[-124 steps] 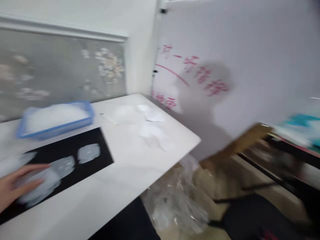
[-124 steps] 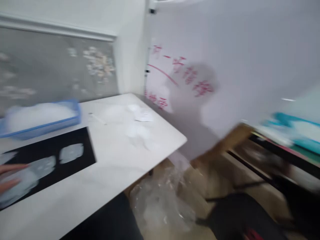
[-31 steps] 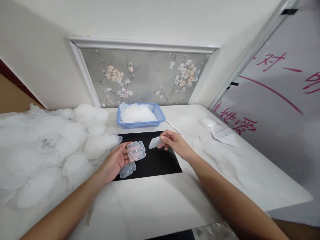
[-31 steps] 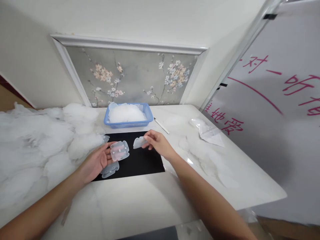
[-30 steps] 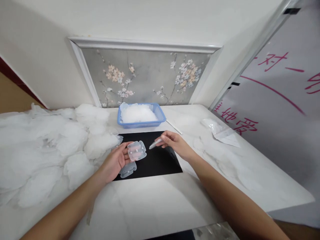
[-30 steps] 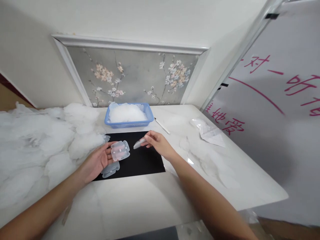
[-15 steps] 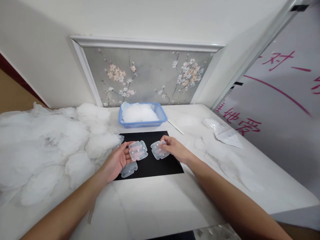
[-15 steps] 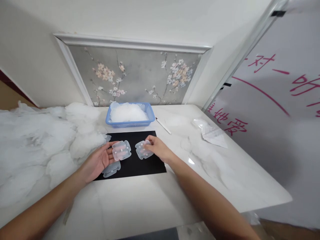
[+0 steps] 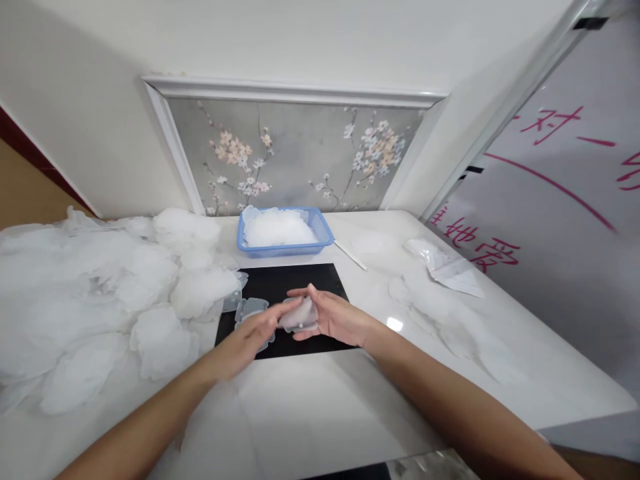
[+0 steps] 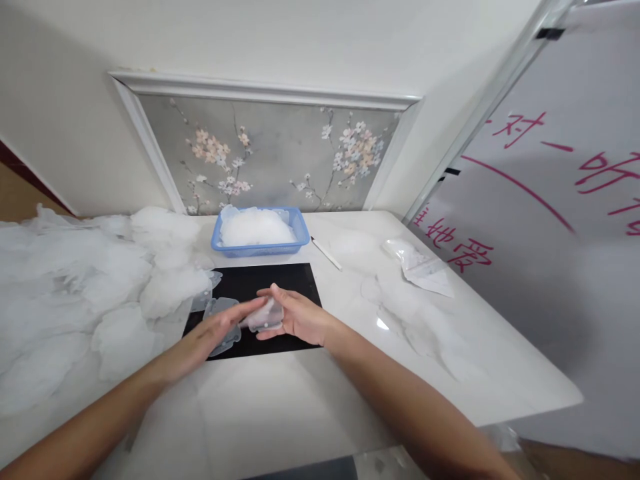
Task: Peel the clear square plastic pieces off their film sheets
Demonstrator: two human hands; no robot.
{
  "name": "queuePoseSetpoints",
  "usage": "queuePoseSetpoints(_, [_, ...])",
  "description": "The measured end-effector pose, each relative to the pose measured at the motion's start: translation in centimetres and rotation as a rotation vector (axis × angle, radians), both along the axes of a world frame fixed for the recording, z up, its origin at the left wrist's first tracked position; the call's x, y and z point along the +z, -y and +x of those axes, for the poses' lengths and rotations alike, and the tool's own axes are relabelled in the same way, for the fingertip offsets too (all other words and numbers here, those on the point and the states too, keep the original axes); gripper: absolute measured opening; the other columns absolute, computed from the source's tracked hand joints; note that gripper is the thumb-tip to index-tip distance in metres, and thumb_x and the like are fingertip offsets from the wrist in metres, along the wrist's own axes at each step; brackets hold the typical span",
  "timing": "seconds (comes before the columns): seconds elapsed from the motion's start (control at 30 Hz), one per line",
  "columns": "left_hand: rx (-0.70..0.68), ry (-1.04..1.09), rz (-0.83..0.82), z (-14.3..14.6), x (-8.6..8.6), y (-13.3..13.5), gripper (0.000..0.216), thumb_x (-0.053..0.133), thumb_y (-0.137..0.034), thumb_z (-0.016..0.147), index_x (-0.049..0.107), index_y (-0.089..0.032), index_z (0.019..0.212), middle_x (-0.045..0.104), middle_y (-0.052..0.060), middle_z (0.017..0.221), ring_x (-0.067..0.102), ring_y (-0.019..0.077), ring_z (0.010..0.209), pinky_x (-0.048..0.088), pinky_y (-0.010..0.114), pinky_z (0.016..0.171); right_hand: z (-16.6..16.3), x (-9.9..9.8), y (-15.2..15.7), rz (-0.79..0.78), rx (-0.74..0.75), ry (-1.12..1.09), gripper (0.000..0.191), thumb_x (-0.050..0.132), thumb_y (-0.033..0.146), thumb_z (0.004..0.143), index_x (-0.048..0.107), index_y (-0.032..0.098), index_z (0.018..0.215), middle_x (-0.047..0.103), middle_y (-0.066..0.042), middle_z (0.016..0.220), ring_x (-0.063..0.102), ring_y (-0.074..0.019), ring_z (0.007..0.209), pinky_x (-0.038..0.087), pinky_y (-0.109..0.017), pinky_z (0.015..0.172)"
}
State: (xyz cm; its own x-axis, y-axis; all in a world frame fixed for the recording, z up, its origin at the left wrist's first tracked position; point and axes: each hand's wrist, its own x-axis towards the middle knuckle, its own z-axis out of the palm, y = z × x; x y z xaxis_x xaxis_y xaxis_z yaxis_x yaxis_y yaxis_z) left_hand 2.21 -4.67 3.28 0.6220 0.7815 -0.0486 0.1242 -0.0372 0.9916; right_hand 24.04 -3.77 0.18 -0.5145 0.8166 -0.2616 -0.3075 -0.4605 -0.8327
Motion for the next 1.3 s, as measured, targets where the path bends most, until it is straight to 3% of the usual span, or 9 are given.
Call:
queuePoseSetpoints(0.1, [-0.104, -0.227, 0.210, -0.7, 0.7, 0.3, 0.048, 0.041, -0.052, 0.093, 0.055, -0.031, 0.134, 0.048, 0.004, 0.147, 0.032, 0.0292, 0.141, 0.023, 0.049, 0.116, -0.2, -0.2, 0.0, 0.001, -0.084, -0.006, 0.042, 0.075, 0.040, 0.077, 0.061, 0.020, 0.111, 0.069, -0.007, 0.108, 0.068, -0.0198, 0.092, 0.057, -0.034, 0.077])
queuePoseSetpoints(0.23, [0.081, -0.549, 0.430, -2.6, 0.0, -0.9, 0.042, 0.045, -0.036, 0.093, 0.053, -0.030, 0.135, 0.039, 0.005, 0.152, 0.033, 0.0268, 0.140, 0.026, 0.047, 0.114, 0.5, -0.6, -0.4, -0.022, -0.123, -0.017, 0.039, 0.074, 0.028, 0.076, 0.057, 0.021, 0.110, 0.070, -0.007, 0.104, 0.068, -0.0221, 0.095, 0.053, -0.042, 0.086])
queuePoseSetpoints(0.43, [0.164, -0.732, 0.451, -3.5, -1.1, -2.3, 0.047, 0.063, -0.022, 0.076, 0.061, -0.025, 0.123, 0.064, 0.008, 0.117, 0.055, 0.0276, 0.112, 0.042, 0.043, 0.097, 0.6, 0.1, -0.5, 0.040, -0.150, 0.028, 0.018, 0.067, 0.026, 0.076, 0.059, 0.020, 0.092, 0.064, 0.000, 0.067, 0.063, -0.0152, 0.061, 0.054, -0.035, 0.071])
queuePoseSetpoints(0.57, [0.263, -0.616, 0.275, -1.8, -1.1, -2.0, 0.019, 0.063, -0.031, 0.074, 0.067, -0.019, 0.089, 0.062, 0.001, 0.076, 0.057, 0.0181, 0.071, 0.044, 0.031, 0.067, -0.4, 1.2, 0.4, 0.210, -0.152, 0.170, 0.010, 0.059, 0.027, 0.076, 0.062, 0.018, 0.081, 0.045, 0.008, 0.051, 0.029, -0.0041, 0.038, 0.036, -0.019, 0.042])
queuePoseSetpoints(0.63, [0.280, -0.460, 0.158, -0.9, -1.2, -1.8, 0.021, 0.061, -0.039, 0.076, 0.062, -0.018, 0.079, 0.058, -0.002, 0.068, 0.053, 0.0146, 0.061, 0.041, 0.027, 0.057, -1.3, 1.2, 0.7, 0.244, -0.145, 0.297, 0.021, 0.063, 0.031, 0.074, 0.064, 0.019, 0.092, 0.052, 0.005, 0.063, 0.030, -0.0036, 0.040, 0.025, -0.018, 0.036])
queuePoseSetpoints(0.73, [0.312, -0.305, 0.066, 0.1, -1.5, -1.4, 0.027, 0.062, -0.046, 0.076, 0.057, -0.019, 0.077, 0.053, -0.004, 0.062, 0.047, 0.0116, 0.054, 0.036, 0.023, 0.050, -2.3, 0.5, 0.7, 0.283, -0.120, 0.447, 0.031, 0.069, 0.036, 0.072, 0.066, 0.019, 0.098, 0.057, 0.003, 0.070, 0.038, -0.0046, 0.046, 0.028, -0.017, 0.038])
queuePoseSetpoints(0.87, [0.311, -0.207, 0.011, 0.2, -1.4, -1.2, 0.031, 0.057, -0.051, 0.082, 0.059, -0.020, 0.079, 0.053, -0.003, 0.064, 0.047, 0.0116, 0.056, 0.036, 0.023, 0.052, -2.4, -0.3, 0.2, 0.300, -0.107, 0.476, 0.015, 0.070, 0.030, 0.068, 0.066, 0.016, 0.069, 0.053, 0.003, 0.056, 0.042, -0.0058, 0.050, 0.031, -0.017, 0.043])
queuePoseSetpoints(1.03, [0.280, -0.122, -0.151, -0.8, -1.0, -1.4, 0.033, 0.065, -0.039, 0.077, 0.062, -0.021, 0.104, 0.066, 0.003, 0.090, 0.060, 0.0184, 0.075, 0.045, 0.028, 0.065, -0.7, 0.4, -0.4, 0.121, -0.095, 0.425, 0.019, 0.065, 0.028, 0.068, 0.071, 0.018, 0.083, 0.057, 0.003, 0.055, 0.031, -0.0038, 0.038, 0.019, -0.018, 0.034])
queuePoseSetpoints(1.3, [0.280, -0.140, -0.141, -1.6, -1.5, -1.9, 0.042, 0.064, -0.026, 0.076, 0.058, -0.023, 0.118, 0.067, 0.006, 0.114, 0.063, 0.0229, 0.095, 0.045, 0.035, 0.084, 1.1, 0.6, -1.3, 0.110, -0.163, 0.440, 0.020, 0.066, 0.024, 0.067, 0.071, 0.017, 0.085, 0.064, 0.000, 0.063, 0.030, -0.0025, 0.037, 0.019, -0.018, 0.033])
